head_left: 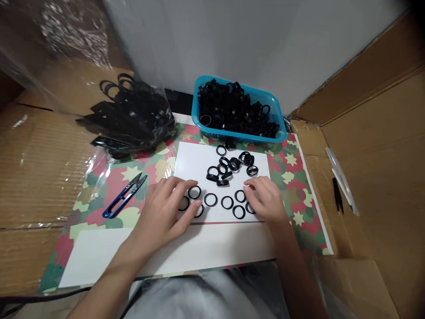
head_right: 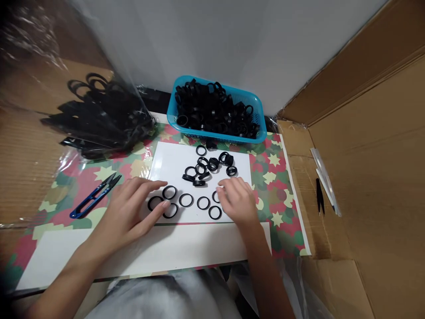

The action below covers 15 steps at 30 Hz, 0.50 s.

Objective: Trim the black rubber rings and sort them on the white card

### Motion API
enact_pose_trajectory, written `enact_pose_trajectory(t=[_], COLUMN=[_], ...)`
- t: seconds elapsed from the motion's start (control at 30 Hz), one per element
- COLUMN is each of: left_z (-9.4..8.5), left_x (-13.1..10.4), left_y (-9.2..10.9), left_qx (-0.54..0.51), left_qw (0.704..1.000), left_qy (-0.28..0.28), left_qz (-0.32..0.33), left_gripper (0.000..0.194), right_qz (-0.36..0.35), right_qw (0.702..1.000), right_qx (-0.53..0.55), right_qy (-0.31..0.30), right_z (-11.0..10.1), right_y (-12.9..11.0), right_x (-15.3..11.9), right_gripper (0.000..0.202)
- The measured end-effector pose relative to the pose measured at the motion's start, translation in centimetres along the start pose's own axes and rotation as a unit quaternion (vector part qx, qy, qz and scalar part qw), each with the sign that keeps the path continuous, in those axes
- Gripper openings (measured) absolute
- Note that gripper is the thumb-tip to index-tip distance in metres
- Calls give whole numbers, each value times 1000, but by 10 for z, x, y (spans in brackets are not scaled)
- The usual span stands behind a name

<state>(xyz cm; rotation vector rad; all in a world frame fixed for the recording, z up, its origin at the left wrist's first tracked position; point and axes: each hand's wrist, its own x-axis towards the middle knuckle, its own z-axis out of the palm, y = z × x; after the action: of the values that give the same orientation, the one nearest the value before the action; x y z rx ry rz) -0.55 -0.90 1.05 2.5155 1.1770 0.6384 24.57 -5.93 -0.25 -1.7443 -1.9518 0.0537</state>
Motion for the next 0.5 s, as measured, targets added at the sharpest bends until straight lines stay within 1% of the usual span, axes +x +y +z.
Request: enact_pose_trajectory(t=[0.07,0.13,0.23,0.3,0.4,0.5], left_z=[4,10,22,29,34,29], left_x=[14,26,36,39,41,40], left_y=[3,3,0,-1,-2,-6], left_qx=[33,65,82,78,65,10], left_qw=[999,998,996,996,997,999], left_qy=[5,-9,-40,-49,-45,-23], left_qz=[11,18,22,22,13,-22], left_gripper=[26,25,24,22,18,15], right_qz=[-28,-47,-71,-86,-94,-65], right_qw=[998,993,986,982,984,994], right_qx=[-40,-86,-130,-143,-129,-48], right_qy=[-44,-71,-83,-83,-83,-79], right_z=[10,17,23,26,26,18], right_y=[-11,-17,-20,-19,-18,-13], right_x=[12,19,23,24,26,25], right_gripper=[14,16,15,13,11,12])
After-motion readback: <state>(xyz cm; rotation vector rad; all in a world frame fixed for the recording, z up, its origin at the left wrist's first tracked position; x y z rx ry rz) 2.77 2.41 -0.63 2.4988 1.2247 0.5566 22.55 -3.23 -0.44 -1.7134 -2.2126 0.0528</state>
